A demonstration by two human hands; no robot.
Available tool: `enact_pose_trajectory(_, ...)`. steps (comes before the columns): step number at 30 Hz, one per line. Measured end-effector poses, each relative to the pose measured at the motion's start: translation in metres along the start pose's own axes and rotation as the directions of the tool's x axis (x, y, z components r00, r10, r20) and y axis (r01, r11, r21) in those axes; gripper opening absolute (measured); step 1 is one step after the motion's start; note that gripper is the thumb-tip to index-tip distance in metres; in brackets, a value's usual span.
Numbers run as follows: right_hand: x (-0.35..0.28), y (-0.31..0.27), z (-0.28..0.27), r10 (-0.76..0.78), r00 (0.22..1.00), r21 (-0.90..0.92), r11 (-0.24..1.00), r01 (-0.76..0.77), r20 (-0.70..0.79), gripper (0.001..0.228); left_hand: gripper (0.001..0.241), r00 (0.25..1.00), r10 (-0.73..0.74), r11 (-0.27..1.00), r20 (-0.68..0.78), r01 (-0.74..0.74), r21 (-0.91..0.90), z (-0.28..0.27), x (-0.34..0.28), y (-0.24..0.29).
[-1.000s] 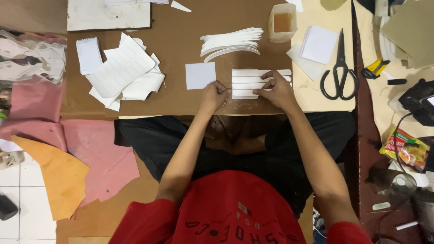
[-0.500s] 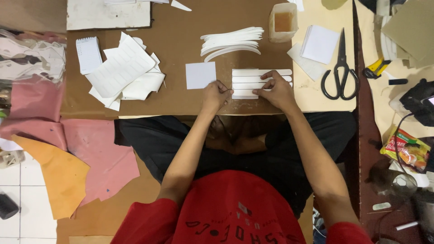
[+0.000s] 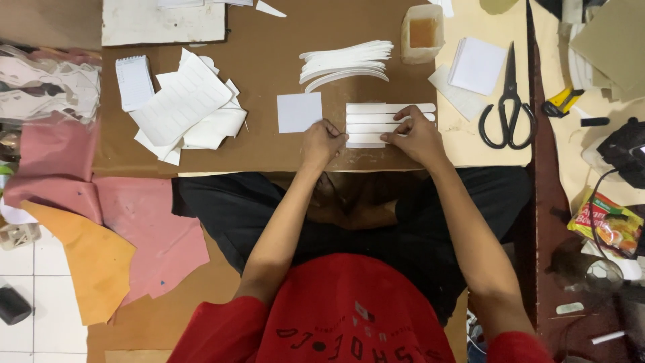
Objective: The person assembles small white paper crafts by stacking rectangular pieces and applying glue from a container. They handle the paper pieces by hand, aligning them into neat stacks on a brown table.
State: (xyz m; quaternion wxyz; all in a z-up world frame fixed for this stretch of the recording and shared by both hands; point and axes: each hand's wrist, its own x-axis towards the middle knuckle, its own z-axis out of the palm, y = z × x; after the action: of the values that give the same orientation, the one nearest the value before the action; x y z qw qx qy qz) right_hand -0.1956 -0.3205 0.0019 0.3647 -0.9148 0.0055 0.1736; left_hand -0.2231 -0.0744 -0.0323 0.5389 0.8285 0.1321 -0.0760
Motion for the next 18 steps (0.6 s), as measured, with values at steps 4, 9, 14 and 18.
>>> enact_pose_trajectory(4,-0.002,-0.003,-0.001,0.014,1.000,-0.011,1.000,-0.014,-0.006,0.045,0.013,1.000,-0.018,1.000,-0.002,0.018,0.015,-0.002,-0.001,0.004)
enact_pose_trajectory(9,-0.002,-0.004,-0.003,0.016,1.000,-0.006,1.000,-0.016,-0.012,0.046,0.014,1.000,-0.008,1.000,0.028,0.008,0.025,0.001,0.004,-0.006)
enact_pose_trajectory(14,0.000,-0.003,-0.003,0.006,1.000,-0.018,1.000,-0.006,-0.009,0.046,0.013,0.995,-0.025,0.998,0.100,0.031,-0.055,0.006,0.022,-0.032)
enact_pose_trajectory(18,0.000,-0.002,-0.002,0.000,1.000,-0.026,1.000,0.000,-0.015,0.045,0.016,0.991,-0.037,0.996,0.126,0.047,-0.079,0.004,0.022,-0.027)
